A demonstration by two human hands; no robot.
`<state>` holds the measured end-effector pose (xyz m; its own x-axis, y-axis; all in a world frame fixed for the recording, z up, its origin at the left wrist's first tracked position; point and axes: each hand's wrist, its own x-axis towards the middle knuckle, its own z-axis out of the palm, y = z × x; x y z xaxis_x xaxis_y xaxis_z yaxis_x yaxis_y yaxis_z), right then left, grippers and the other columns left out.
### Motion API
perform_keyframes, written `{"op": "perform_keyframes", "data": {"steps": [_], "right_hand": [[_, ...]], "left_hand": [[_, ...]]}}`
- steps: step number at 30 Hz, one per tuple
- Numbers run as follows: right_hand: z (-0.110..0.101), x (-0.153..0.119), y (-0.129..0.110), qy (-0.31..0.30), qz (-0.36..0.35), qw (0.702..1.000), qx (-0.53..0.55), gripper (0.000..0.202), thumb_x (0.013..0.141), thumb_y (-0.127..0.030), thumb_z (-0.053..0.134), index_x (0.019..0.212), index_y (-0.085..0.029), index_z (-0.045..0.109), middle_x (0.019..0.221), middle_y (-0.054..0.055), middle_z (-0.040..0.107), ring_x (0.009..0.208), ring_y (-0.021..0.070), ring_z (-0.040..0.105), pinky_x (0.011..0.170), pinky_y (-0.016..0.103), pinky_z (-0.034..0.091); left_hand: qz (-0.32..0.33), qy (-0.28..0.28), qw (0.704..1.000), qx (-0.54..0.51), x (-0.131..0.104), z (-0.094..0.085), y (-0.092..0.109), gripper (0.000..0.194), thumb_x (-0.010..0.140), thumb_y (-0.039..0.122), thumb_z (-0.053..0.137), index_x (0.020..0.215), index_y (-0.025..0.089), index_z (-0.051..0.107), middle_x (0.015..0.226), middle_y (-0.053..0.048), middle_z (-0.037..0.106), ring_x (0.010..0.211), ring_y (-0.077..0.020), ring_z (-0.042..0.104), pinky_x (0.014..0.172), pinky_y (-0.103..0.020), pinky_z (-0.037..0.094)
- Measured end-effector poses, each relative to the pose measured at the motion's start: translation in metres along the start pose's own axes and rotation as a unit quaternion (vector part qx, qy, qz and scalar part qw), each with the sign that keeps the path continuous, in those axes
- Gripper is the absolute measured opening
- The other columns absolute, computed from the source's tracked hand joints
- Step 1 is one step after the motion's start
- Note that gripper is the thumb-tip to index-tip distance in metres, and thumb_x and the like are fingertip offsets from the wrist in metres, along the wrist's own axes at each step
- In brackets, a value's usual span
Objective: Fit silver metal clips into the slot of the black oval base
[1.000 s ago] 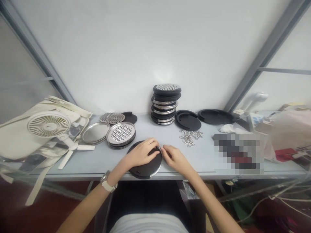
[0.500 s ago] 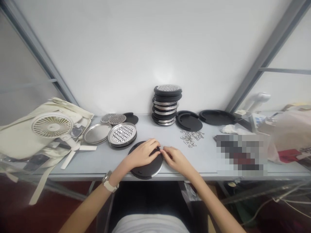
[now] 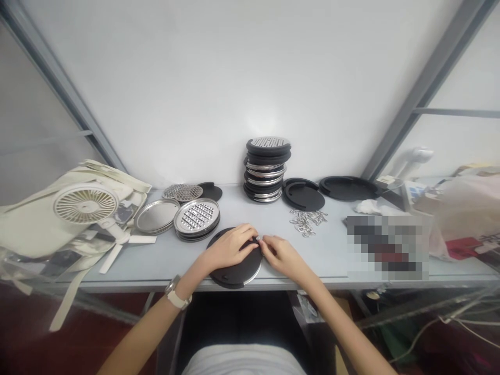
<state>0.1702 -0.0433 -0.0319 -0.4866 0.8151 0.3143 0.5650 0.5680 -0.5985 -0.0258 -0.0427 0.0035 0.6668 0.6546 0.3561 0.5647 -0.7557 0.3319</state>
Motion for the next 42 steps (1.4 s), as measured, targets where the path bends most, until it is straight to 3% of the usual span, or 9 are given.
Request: {"op": "perform_keyframes", "data": {"steps": [9, 15, 19, 26, 33, 42], "right_hand": [[-0.0007, -0.0006, -0.0006, 0.013, 0.008, 1.000, 0.005, 0.032, 0.096, -0.033, 0.036, 0.066, -0.022, 0.036, 0.058, -0.004, 0.041, 0.054, 0.0125, 0.042, 0.055, 0.025, 0.032], [-0.0029, -0.0012, -0.0009, 0.026, 0.027, 0.999, 0.027, 0.032, 0.096, -0.032, 0.034, 0.066, -0.022, 0.032, 0.058, -0.005, 0.037, 0.054, 0.0119, 0.039, 0.055, 0.025, 0.031], [-0.0039, -0.0008, -0.0027, 0.030, 0.030, 0.999, 0.029, 0.032, 0.096, -0.032, 0.035, 0.066, -0.022, 0.031, 0.058, -0.005, 0.037, 0.054, 0.0118, 0.038, 0.055, 0.025, 0.031], [-0.0032, 0.0010, -0.0008, 0.075, 0.043, 0.996, 0.021, 0.033, 0.097, -0.034, 0.034, 0.067, -0.023, 0.031, 0.058, -0.005, 0.036, 0.054, 0.0124, 0.038, 0.055, 0.026, 0.033], [-0.0033, 0.0012, -0.0017, -0.002, 0.014, 1.000, -0.001, 0.033, 0.097, -0.035, 0.034, 0.069, -0.022, 0.044, 0.060, -0.002, 0.050, 0.057, 0.0146, 0.048, 0.056, 0.026, 0.036], [-0.0021, -0.0006, 0.0029, -0.014, 0.010, 1.000, -0.012, 0.028, 0.088, -0.025, 0.043, 0.061, -0.021, 0.037, 0.056, -0.005, 0.040, 0.055, 0.0116, 0.043, 0.053, 0.023, 0.033]], "left_hand": [[-0.001, -0.005, 1.000, 0.008, 0.0005, -0.0018, 0.0013, 0.010, 0.095, 0.024, 0.044, 0.097, 0.017, 0.050, 0.097, -0.005, 0.053, 0.092, -0.0184, 0.054, 0.081, -0.030, 0.046], [0.022, 0.003, 0.999, 0.035, 0.0022, -0.0016, 0.0005, 0.013, 0.096, 0.016, 0.037, 0.095, 0.018, 0.050, 0.095, -0.005, 0.054, 0.097, -0.0192, 0.052, 0.092, -0.034, 0.043], [0.016, 0.002, 0.999, 0.028, 0.0024, -0.0007, -0.0001, 0.012, 0.095, 0.017, 0.039, 0.096, 0.018, 0.050, 0.097, -0.005, 0.054, 0.099, -0.0202, 0.051, 0.091, -0.035, 0.044], [-0.018, 0.001, 0.998, -0.060, -0.0007, -0.0006, 0.0029, 0.027, 0.092, 0.019, 0.046, 0.119, 0.020, 0.043, 0.111, -0.006, 0.051, 0.099, -0.0190, 0.057, 0.087, -0.034, 0.049], [-0.019, -0.004, 0.996, -0.091, -0.0012, 0.0018, 0.0038, 0.027, 0.090, 0.021, 0.050, 0.116, 0.021, 0.044, 0.112, -0.006, 0.050, 0.094, -0.0173, 0.058, 0.086, -0.033, 0.050], [-0.004, 0.013, 1.000, 0.000, 0.0002, 0.0009, 0.0036, 0.017, 0.091, 0.024, 0.050, 0.107, 0.018, 0.052, 0.102, -0.005, 0.053, 0.096, -0.0185, 0.054, 0.087, -0.032, 0.046]]}}
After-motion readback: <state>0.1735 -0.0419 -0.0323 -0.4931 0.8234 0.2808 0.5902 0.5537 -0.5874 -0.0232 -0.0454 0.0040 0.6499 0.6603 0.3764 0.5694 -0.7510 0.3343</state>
